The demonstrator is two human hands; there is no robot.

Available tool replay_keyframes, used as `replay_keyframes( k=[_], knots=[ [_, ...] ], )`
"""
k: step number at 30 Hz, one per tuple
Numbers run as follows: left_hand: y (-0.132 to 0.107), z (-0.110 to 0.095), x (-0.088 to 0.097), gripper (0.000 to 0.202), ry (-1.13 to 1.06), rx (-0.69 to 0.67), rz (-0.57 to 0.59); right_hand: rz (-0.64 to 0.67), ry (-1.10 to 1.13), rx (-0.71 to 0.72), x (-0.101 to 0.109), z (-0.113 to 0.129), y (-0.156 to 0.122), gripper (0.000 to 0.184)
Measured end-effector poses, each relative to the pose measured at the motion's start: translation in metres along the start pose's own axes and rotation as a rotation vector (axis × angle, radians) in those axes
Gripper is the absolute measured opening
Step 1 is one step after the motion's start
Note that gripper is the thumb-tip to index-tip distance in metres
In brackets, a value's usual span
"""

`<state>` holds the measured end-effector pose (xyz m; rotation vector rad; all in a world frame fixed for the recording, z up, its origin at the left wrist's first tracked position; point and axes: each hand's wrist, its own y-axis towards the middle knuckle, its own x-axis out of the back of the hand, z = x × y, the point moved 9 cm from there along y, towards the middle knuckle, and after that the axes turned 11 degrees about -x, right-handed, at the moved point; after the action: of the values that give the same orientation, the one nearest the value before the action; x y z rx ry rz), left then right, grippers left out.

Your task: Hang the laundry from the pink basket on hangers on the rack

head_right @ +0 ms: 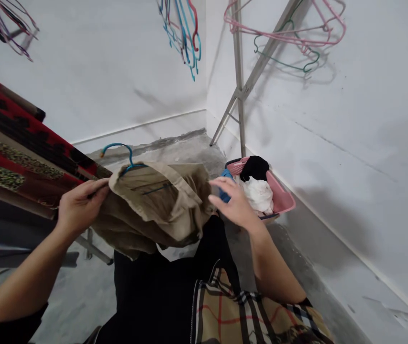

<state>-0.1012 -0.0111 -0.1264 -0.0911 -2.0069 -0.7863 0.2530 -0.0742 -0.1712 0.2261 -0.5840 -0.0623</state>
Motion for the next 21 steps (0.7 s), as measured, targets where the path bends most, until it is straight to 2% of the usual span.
replay_keyframes(
  k=[2,3,4,6,9,13,15,18,21],
  knots=[
    [0.005,-0.003,0.008,0.028,-0.081,-0.015,-0.005,-0.246,-0.080,0.023,0.023,0.001,0.008,0.042],
    [0.007,-0.005,0.012,0.025,-0.103,-0.016,-0.014,-0.290,-0.111,0.043,0.026,0.003,0.013,0.047],
    [0.009,-0.008,0.015,0.024,-0.117,-0.020,-0.019,-0.280,-0.129,0.068,0.024,0.005,0.019,0.053],
    [0.014,-0.013,0.021,0.022,-0.136,-0.021,-0.027,-0.167,-0.118,0.112,0.011,0.009,0.031,0.062],
    [0.019,-0.015,0.025,0.024,-0.186,-0.064,-0.052,-0.007,-0.070,0.132,-0.004,0.011,0.041,0.058],
    [0.016,-0.012,0.025,0.027,-0.227,-0.171,-0.071,-0.005,-0.083,0.182,0.003,0.021,0.042,0.045],
    [0.012,-0.013,0.016,0.027,-0.212,-0.210,-0.014,-0.002,-0.122,0.227,0.005,0.030,0.041,0.040],
    [0.009,-0.020,0.002,0.028,-0.216,-0.240,0.070,0.074,-0.227,0.288,-0.005,0.044,0.036,0.029],
    [0.012,-0.025,0.002,0.031,-0.219,-0.218,0.026,0.116,-0.306,0.353,-0.015,0.058,0.028,0.028]
  ],
)
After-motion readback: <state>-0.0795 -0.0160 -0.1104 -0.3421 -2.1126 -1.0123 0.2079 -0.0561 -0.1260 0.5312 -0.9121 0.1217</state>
